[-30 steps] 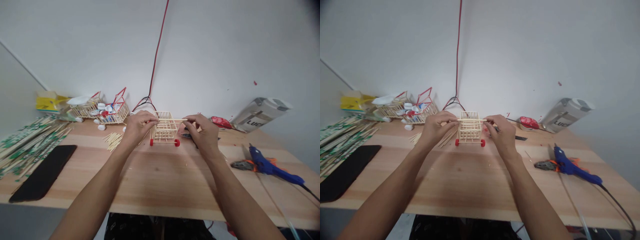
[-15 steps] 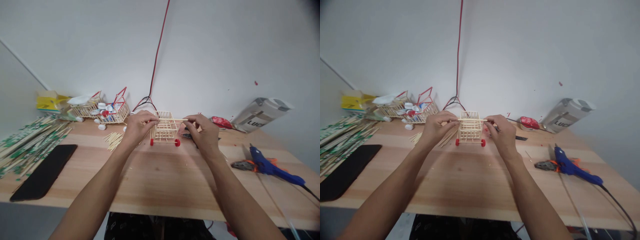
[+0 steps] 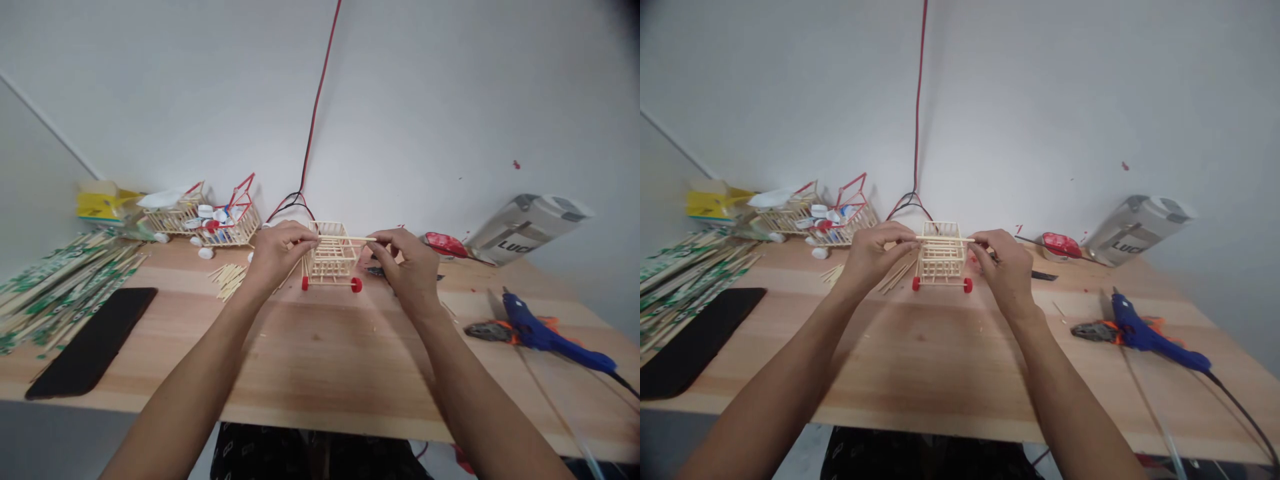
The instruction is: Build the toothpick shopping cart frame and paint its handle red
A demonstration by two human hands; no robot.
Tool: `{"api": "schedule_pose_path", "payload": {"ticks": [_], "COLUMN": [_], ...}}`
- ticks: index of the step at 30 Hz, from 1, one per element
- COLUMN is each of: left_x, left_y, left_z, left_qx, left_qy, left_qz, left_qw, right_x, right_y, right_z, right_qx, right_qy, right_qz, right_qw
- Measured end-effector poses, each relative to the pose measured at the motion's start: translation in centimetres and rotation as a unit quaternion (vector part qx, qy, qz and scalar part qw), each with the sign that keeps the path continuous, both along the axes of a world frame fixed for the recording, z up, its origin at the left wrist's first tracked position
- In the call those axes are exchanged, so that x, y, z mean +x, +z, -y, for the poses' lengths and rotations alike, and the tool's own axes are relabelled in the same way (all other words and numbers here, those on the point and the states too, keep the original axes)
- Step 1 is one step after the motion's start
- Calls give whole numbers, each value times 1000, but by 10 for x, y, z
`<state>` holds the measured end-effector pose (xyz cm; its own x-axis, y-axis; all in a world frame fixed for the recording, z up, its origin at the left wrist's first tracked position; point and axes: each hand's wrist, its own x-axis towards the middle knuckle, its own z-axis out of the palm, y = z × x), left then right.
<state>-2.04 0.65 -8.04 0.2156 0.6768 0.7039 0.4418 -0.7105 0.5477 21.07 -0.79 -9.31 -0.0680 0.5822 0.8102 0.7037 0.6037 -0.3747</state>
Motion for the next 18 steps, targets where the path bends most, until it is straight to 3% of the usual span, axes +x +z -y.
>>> {"api": "schedule_pose_path", "payload": {"ticks": [18], "left_x": [2], "left_y": [1], "left_z": [1], "left_qx": [10], "left_qy": [-2], "left_qz": [4], "left_qw": [1000], "right_x": [2], "right_y": [0], "right_z": [-1], "right_qx": [-7], "right_qy": [-7], "right_qz": [4], "right_qw": [1000]}}
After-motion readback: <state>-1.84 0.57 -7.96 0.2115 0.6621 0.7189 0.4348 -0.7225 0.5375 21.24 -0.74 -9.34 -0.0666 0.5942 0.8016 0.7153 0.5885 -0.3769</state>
